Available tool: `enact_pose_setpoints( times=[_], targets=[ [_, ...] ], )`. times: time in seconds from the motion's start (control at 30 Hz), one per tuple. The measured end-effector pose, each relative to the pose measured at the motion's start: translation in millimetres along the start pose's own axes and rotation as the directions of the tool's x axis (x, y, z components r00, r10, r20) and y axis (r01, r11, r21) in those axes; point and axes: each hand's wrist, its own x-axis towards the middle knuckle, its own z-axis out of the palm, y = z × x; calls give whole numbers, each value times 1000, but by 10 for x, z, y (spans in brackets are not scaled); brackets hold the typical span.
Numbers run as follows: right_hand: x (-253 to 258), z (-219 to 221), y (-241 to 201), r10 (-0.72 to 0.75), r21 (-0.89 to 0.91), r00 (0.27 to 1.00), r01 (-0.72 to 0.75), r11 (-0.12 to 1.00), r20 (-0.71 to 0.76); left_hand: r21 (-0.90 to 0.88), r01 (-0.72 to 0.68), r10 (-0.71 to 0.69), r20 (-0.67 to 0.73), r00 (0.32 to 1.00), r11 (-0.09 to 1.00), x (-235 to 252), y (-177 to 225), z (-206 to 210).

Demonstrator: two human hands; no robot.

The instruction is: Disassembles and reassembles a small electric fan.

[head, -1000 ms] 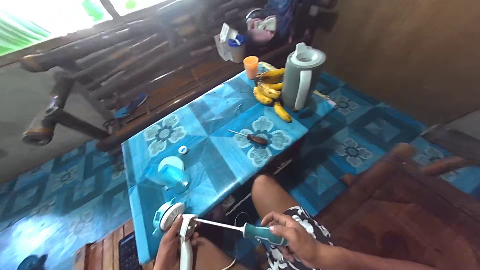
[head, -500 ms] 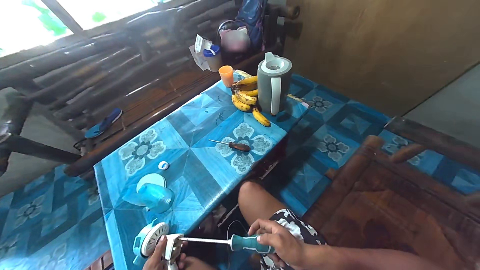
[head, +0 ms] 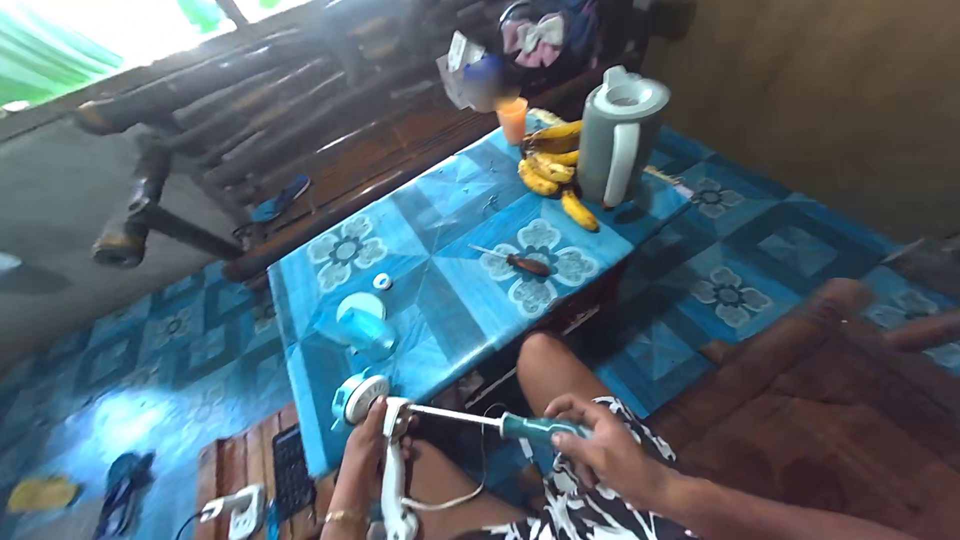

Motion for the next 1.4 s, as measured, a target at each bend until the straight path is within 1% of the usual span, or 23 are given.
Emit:
enact_pose_setpoints(
  times=[0.03,0.07,0.1,0.13,0.17,0.23,0.3,0.4,0.47,0.57,0.63,0.67,0.77,0.83,0.9,0.97,1.03,1.1,1.13,1.2,1.27,1.33,1.4],
  targets=[
    [-4,-4,71,-196,-97,979,191,977,-47,3,6,-6,-5,1000,1000,0,14,7],
    [13,-32,165,-398,-170,917,387,906,-34,17,9,-9,-9,1000,1000,3,21,11],
    [43,-51,232,-537,-207,844,527,824,9,32,12,-11,-5,1000,999,5,17,8],
    [64,-48,267,-606,-211,794,600,772,41,41,15,-15,-1,1000,999,8,10,4],
    [71,-26,274,-623,-188,780,620,762,50,37,19,-19,4,1000,999,21,2,-4],
    [35,27,243,-543,-92,839,543,835,20,6,24,-24,23,999,1000,56,-7,-36],
    [-13,36,185,-370,-38,929,370,928,-6,-27,28,-27,30,999,999,79,-14,-56],
    [-8,-73,102,-136,-113,991,137,984,16,-25,46,-45,30,999,999,88,-15,-45],
    [-5,-123,98,-123,-174,992,126,977,24,-17,57,-56,30,998,998,94,-7,-26],
    [-65,-109,192,-256,-209,965,260,943,49,-38,66,-65,21,998,997,89,-9,-23],
    [-91,-53,291,-302,-92,951,308,947,71,-41,67,-65,38,997,997,93,-15,-27],
    [-105,-21,340,-284,-4,956,285,959,70,-38,65,-63,46,997,997,94,-17,-22],
    [-153,71,367,-83,224,990,55,973,116,-51,62,-60,41,997,997,97,-15,-14],
    [-170,93,287,121,234,982,-153,960,145,-62,64,-63,30,998,996,110,-15,-26],
    [-162,85,201,238,225,961,-265,938,138,-63,69,-67,31,997,996,116,-19,-33],
    [-141,48,212,180,210,980,-193,958,82,-58,69,-67,37,997,996,108,-17,-20],
    [-124,29,297,44,236,998,-52,970,36,-47,69,-67,39,997,997,106,-26,-18],
    [-112,-7,355,-22,299,994,-12,954,110,-47,63,-61,43,997,997,116,-26,-20],
    [-119,-23,348,-5,305,986,-47,951,169,-46,66,-65,38,997,997,115,-21,-19],
    [-131,-29,293,117,268,960,-186,945,253,-51,78,-77,28,997,996,121,-18,-29],
    [-127,-15,222,255,215,937,-307,927,239,-64,83,-82,23,996,994,123,-12,-26],
    [-125,3,217,252,200,957,-278,939,147,-64,81,-80,16,997,995,112,-4,-4],
    [-132,12,319,141,278,987,-159,948,83,-62,82,-81,16,997,995,104,-4,5]
  ],
)
